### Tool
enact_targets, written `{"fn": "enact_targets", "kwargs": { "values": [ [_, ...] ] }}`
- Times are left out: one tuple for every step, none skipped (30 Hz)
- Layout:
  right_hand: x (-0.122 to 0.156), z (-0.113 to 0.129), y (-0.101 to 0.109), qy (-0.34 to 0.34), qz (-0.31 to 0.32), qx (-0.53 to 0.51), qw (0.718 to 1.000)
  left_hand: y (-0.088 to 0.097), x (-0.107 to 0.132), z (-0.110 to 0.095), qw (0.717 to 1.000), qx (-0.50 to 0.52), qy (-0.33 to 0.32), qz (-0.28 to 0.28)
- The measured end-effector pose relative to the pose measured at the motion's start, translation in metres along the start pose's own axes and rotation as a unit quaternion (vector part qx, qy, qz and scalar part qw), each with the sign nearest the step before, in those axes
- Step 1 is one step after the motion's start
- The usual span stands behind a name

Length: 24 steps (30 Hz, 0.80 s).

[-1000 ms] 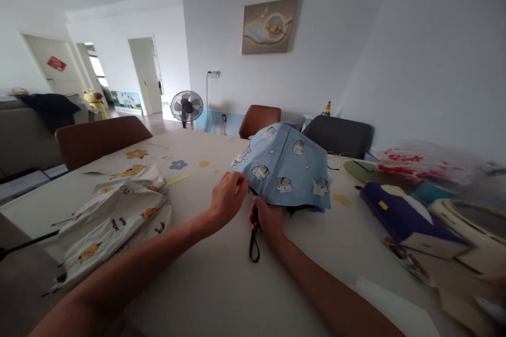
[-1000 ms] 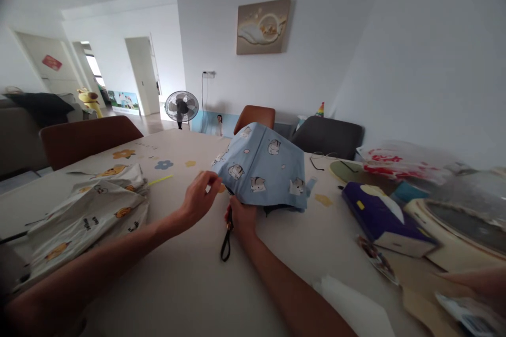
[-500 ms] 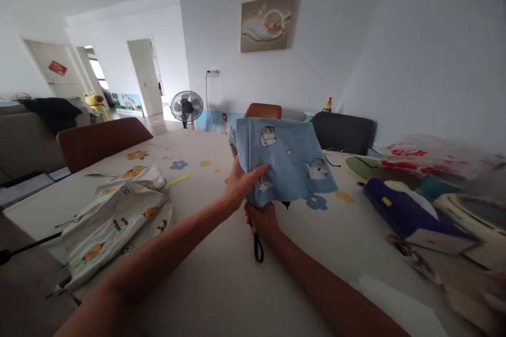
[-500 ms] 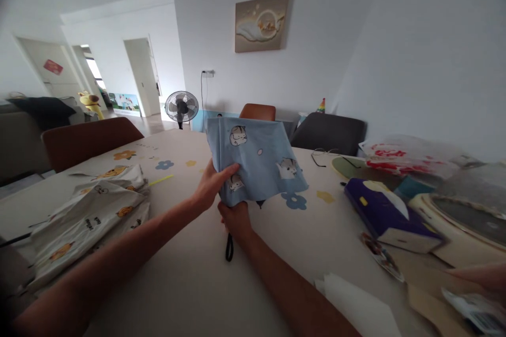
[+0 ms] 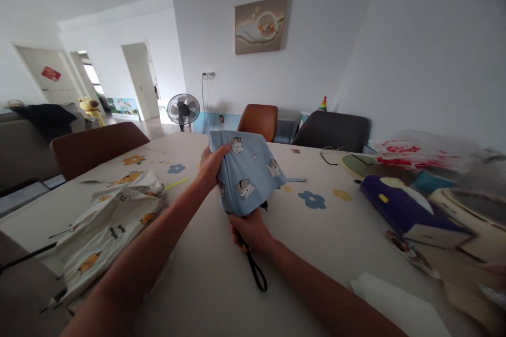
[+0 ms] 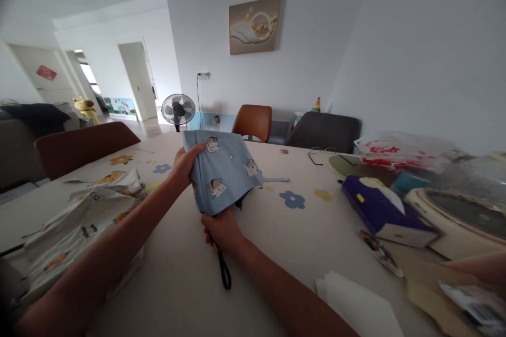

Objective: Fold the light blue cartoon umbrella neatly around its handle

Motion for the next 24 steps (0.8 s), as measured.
{"fn": "enact_targets", "kwargs": {
  "values": [
    [0.001,0.000,-0.001,0.001,0.002,0.003,1.000,0.001,-0.001,0.003,1.000,0.002,0.012,-0.002],
    [0.002,0.001,-0.002,0.006,0.004,0.007,1.000,0.001,-0.002,0.005,1.000,0.004,0.019,-0.006],
    [0.003,0.002,-0.003,0.011,0.003,0.009,1.000,0.001,-0.002,0.006,1.000,0.007,0.020,-0.012],
    [0.003,0.002,-0.003,0.015,0.003,0.011,1.000,0.001,-0.002,0.006,1.000,0.008,0.017,-0.018],
    [0.003,0.002,-0.003,0.020,0.004,0.012,1.000,0.001,-0.001,0.005,1.000,0.008,0.013,-0.022],
    [0.003,0.003,-0.003,0.024,0.007,0.010,1.000,0.001,0.000,0.003,1.000,0.008,0.009,-0.024],
    [0.003,0.004,-0.003,0.028,0.010,0.006,1.000,0.000,0.002,0.001,1.000,0.009,0.004,-0.025],
    [0.004,0.005,-0.003,0.032,0.014,-0.001,0.999,-0.001,0.003,-0.001,1.000,0.012,0.001,-0.024],
    [0.005,0.006,-0.003,0.033,0.019,-0.010,0.999,-0.002,0.005,-0.002,1.000,0.016,-0.001,-0.023],
    [0.006,0.008,-0.004,0.030,0.024,-0.021,0.999,-0.002,0.006,-0.004,1.000,0.018,-0.002,-0.020],
    [0.007,0.009,-0.004,0.025,0.029,-0.032,0.999,-0.002,0.007,-0.005,1.000,0.019,-0.003,-0.021],
    [0.008,0.010,-0.004,0.017,0.034,-0.041,0.998,-0.002,0.008,-0.005,1.000,0.017,-0.003,-0.023],
    [0.009,0.011,-0.005,0.009,0.042,-0.047,0.998,-0.001,0.008,-0.005,1.000,0.016,-0.003,-0.023],
    [0.010,0.011,-0.006,0.002,0.050,-0.047,0.998,0.000,0.008,-0.004,1.000,0.017,-0.002,-0.023],
    [0.011,0.011,-0.006,-0.003,0.055,-0.043,0.998,0.001,0.007,-0.003,1.000,0.020,-0.001,-0.020],
    [0.011,0.011,-0.007,-0.005,0.058,-0.036,0.998,0.002,0.007,-0.002,1.000,0.022,0.001,-0.016],
    [0.010,0.010,-0.007,-0.004,0.056,-0.029,0.998,0.003,0.006,0.000,1.000,0.022,0.006,-0.010],
    [0.009,0.009,-0.007,-0.003,0.051,-0.020,0.998,0.004,0.004,0.002,1.000,0.016,0.013,0.000],
    [0.007,0.007,-0.006,-0.002,0.042,-0.016,0.999,0.005,0.003,0.004,1.000,0.000,0.017,0.011],
    [0.006,0.005,-0.006,-0.006,0.037,-0.009,0.999,0.006,0.001,0.005,0.999,-0.029,0.015,0.017],
    [0.004,0.003,-0.006,-0.019,0.032,-0.002,0.999,0.008,0.000,0.005,0.997,-0.071,0.000,0.012],
    [0.002,0.001,-0.005,-0.030,0.029,0.001,0.999,0.010,-0.001,0.003,0.991,-0.127,-0.031,-0.007],
    [0.001,-0.001,-0.005,-0.042,0.029,0.002,0.999,0.012,0.000,-0.001,0.977,-0.193,-0.080,-0.037],
    [0.000,-0.003,-0.005,-0.053,0.032,0.002,0.998,0.012,0.002,-0.007,0.953,-0.260,-0.142,-0.071]
  ]
}}
Point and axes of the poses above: each hand's wrist, its own x-axis away from the middle knuckle, its own y-axis out of the back of the hand, z = x × y, the point moved 4 cm from there along -x, towards the middle knuckle, and after that the axes turned 4 degrees about -x, right-handed, at the moved point
